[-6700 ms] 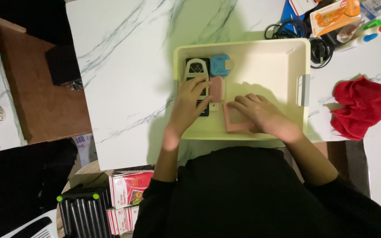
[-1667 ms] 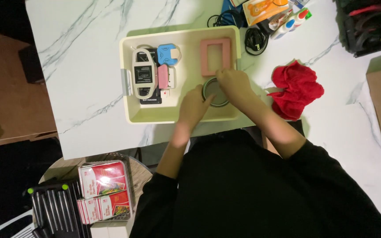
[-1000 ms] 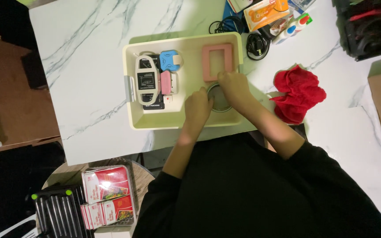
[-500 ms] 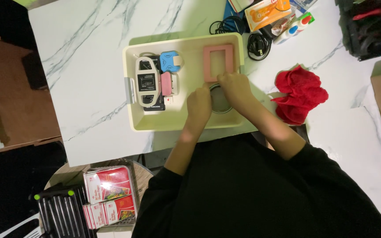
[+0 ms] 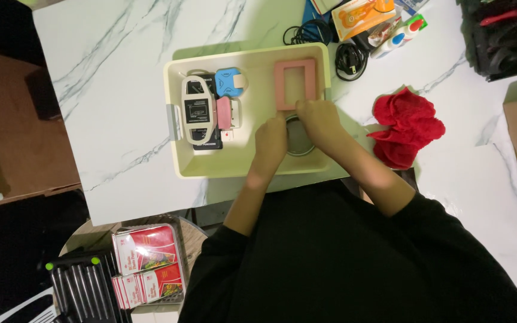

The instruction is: Organizing various office and household items into a plastic tray.

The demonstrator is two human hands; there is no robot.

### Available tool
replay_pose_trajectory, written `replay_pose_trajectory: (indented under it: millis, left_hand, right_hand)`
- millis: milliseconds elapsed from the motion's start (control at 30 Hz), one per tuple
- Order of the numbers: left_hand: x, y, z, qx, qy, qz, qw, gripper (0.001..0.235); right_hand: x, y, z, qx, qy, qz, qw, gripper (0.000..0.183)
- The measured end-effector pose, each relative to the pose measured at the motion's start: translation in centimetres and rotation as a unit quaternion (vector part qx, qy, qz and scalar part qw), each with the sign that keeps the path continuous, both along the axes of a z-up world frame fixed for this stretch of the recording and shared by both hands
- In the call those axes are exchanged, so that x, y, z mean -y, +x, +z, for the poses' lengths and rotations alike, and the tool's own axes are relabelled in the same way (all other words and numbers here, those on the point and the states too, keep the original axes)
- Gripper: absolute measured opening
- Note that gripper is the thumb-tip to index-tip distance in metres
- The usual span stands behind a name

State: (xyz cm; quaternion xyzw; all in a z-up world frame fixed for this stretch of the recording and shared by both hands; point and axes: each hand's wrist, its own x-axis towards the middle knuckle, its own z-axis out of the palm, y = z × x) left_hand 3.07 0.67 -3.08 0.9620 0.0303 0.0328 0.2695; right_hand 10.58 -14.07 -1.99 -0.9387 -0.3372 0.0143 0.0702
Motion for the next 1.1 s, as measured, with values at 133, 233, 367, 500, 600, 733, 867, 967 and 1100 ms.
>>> replay_pose_trajectory:
  millis: [133, 233, 367, 500, 600, 733, 867, 967, 1100]
  left_hand:
    - [-0.1, -0.2, -0.6, -0.006, 0.010, -0.013, 1.000, 0.005]
    - [-0.1, -0.7, -1.1, 0.012, 0.013, -0.031, 0.999, 0.004]
    - [0.1, -1.3, -0.2, 0.029, 0.015, -0.042, 0.999, 0.001]
    - [0.5, -1.3, 0.9, -0.020, 0.025, -0.018, 0.999, 0.002]
    - [0.6, -1.3, 0.8, -0.033, 0.033, -0.010, 0.999, 0.003]
    - [0.5, -1.2, 0.5, -0.027, 0.028, -0.009, 0.999, 0.005]
    - [0.4, -0.6, -1.8, 0.033, 0.014, -0.001, 0.999, 0.003]
    - [0.4, 0.4, -1.3, 0.062, 0.009, 0.016, 0.998, 0.002]
    - [0.6, 1.4, 0.0, 0.031, -0.007, 0.044, 0.999, 0.002]
  right_hand:
    - [0.4, -0.6, -0.7, -0.021, -0.013, -0.002, 1.000, 0.005]
    - [0.5, -1.0, -1.3, -0.005, 0.015, 0.014, 1.000, 0.006]
    - [0.2, -1.2, -1.2, 0.004, -0.013, 0.014, 1.000, 0.010]
    - [0.1, -1.3, -0.7, -0.007, -0.030, 0.019, 0.999, 0.010]
    - [0.2, -1.4, -2.1, -0.005, -0.003, 0.029, 1.000, 0.009]
    - [-0.1, -1.3, -2.4, -0.004, -0.029, 0.022, 0.999, 0.010]
    - [-0.3, -1.2, -1.6, -0.005, -0.018, 0.023, 1.000, 0.008]
    - [-0.3, -1.1, -1.4, -0.005, 0.017, 0.008, 1.000, 0.005]
    - [-0.4, -0.9, -0.1, -0.012, 0.032, 0.003, 0.999, 0.011]
